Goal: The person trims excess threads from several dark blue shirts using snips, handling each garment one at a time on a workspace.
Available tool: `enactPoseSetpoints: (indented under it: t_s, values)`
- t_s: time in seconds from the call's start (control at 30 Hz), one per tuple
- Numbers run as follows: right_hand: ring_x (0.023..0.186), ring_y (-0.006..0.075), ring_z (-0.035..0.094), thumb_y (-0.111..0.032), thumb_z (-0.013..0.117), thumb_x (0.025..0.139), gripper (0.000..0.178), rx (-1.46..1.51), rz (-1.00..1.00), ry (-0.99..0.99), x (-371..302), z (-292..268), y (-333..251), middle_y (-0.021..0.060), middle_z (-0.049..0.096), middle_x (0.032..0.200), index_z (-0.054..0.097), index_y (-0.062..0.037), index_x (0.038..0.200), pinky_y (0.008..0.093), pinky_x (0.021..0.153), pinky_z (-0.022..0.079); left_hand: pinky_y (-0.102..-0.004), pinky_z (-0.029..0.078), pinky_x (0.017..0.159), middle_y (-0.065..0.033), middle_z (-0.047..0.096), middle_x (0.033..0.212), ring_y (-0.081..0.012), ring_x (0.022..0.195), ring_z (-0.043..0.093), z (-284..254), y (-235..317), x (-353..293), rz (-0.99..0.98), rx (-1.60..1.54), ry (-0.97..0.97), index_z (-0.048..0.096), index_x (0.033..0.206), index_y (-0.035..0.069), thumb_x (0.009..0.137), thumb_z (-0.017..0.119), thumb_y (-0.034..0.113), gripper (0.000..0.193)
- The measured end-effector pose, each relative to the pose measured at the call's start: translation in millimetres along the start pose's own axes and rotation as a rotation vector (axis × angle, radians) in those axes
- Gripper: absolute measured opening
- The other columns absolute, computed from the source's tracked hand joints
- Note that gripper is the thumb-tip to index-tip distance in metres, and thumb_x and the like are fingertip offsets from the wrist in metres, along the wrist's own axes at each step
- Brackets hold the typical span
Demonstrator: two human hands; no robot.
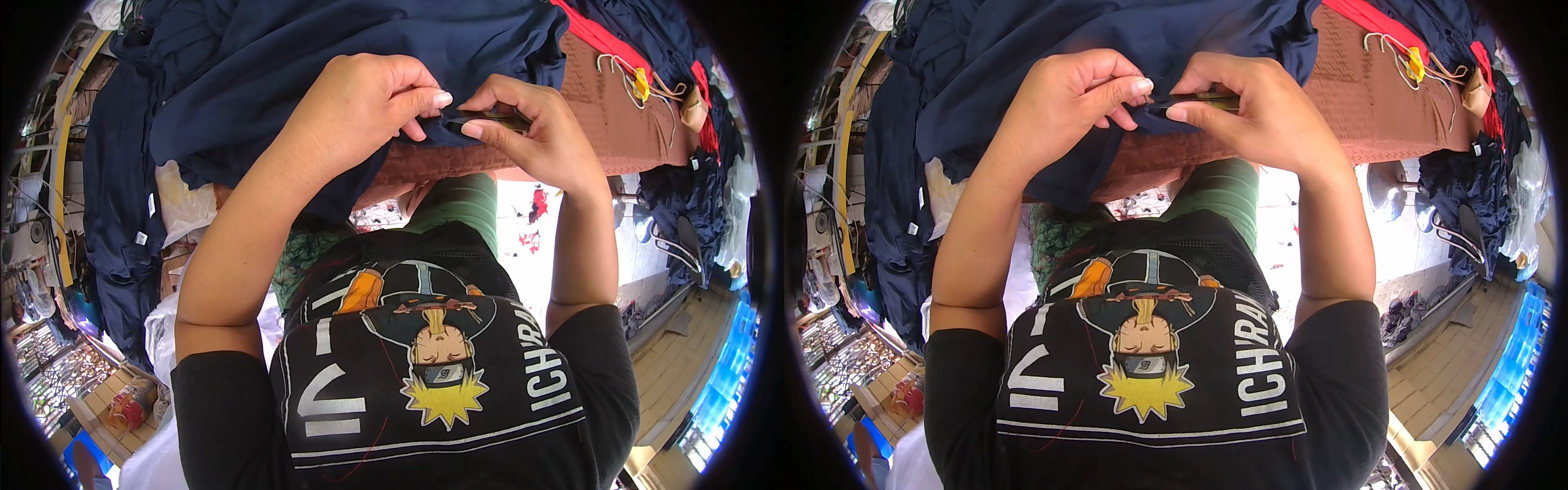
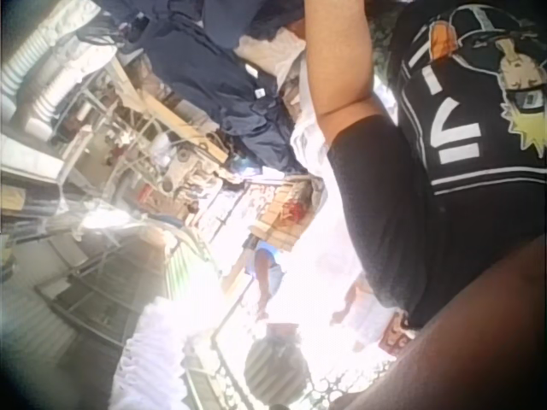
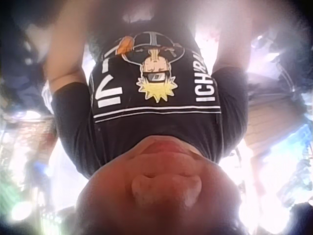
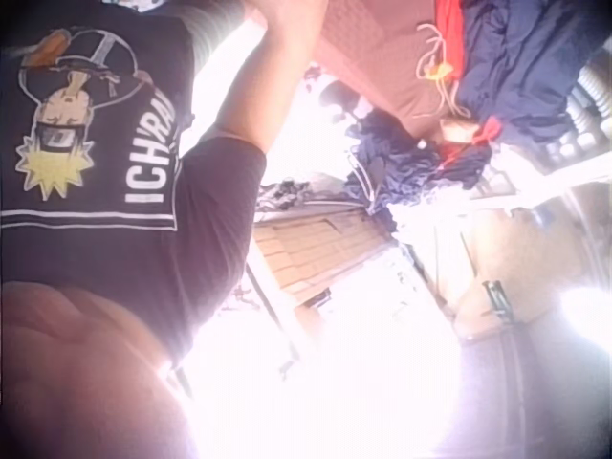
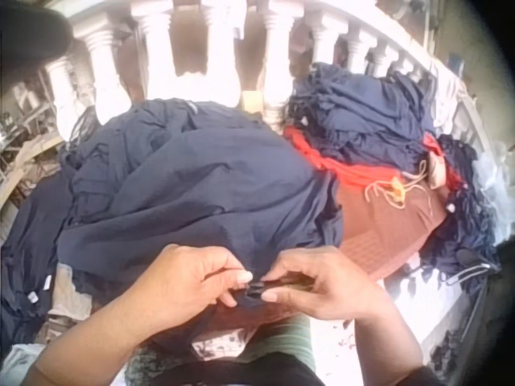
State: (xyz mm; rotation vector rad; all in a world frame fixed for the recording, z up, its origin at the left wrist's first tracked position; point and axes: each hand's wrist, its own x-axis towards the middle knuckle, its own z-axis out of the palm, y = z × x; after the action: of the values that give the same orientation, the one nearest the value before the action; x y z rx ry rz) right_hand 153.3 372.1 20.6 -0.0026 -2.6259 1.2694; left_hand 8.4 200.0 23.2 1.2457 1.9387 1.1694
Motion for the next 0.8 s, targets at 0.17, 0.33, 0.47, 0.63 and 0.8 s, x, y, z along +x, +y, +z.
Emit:
enactPoseSetpoints:
  t_s: [0.17,0.33,0.47,0.63,0.8]
  values:
    - [0.068,0.0181,0.059,-0.011,0.072,0.082,0.016,0.003,-0.039,-0.013,4.9,3.1,-3.4,0.0084,0.063,0.076,0.062,0.0003,0.087,0.0291,0.065,0.046,-0.0208,0.048,0.060,-0.0007,0.069,0.080,-0.0079,0.068,0.067,1.2,2.0,-0.8,0.001,0.046,0.004,0.070,0.095,0.004,0.092,0.065,0.022,0.019]
    - [0.067,0.0196,0.058,-0.010,0.072,0.082,0.015,-0.004,-0.062,-0.046,6.6,2.7,-1.6,0.0083,0.063,0.075,0.061,0.0000,0.084,0.0299,0.063,0.046,-0.0215,0.049,0.063,-0.0011,0.071,0.080,-0.0086,0.072,0.066,-1.7,0.5,-0.8,0.142,0.261,0.076,0.070,0.093,0.003,0.091,0.065,0.022,0.020]
    - [0.068,0.0159,0.057,-0.008,0.072,0.083,0.014,0.017,-0.048,-0.036,6.3,3.4,0.3,0.0071,0.062,0.077,0.061,0.0012,0.087,0.0278,0.064,0.045,-0.0216,0.049,0.066,-0.0017,0.071,0.080,-0.0077,0.073,0.064,-3.3,-1.6,0.4,0.125,0.251,0.103,0.070,0.092,0.002,0.090,0.067,0.021,0.019]
    - [0.072,0.0071,0.053,-0.005,0.070,0.085,0.015,-0.011,-0.064,-0.036,7.0,3.3,-0.3,0.0037,0.059,0.080,0.061,0.0036,0.094,0.0232,0.065,0.044,-0.0214,0.049,0.066,-0.0007,0.069,0.078,-0.0059,0.072,0.062,-1.5,0.9,-1.1,0.073,0.108,0.099,0.070,0.092,0.003,0.089,0.068,0.019,0.016]
    - [0.073,0.0077,0.053,-0.007,0.071,0.084,0.019,-0.106,-0.034,-0.060,7.3,1.3,-5.5,0.0036,0.060,0.082,0.062,0.0033,0.096,0.0238,0.066,0.045,-0.0208,0.047,0.062,0.0005,0.068,0.078,-0.0056,0.072,0.062,-1.1,0.9,-2.9,0.064,0.068,0.106,0.071,0.092,0.005,0.089,0.068,0.020,0.016]
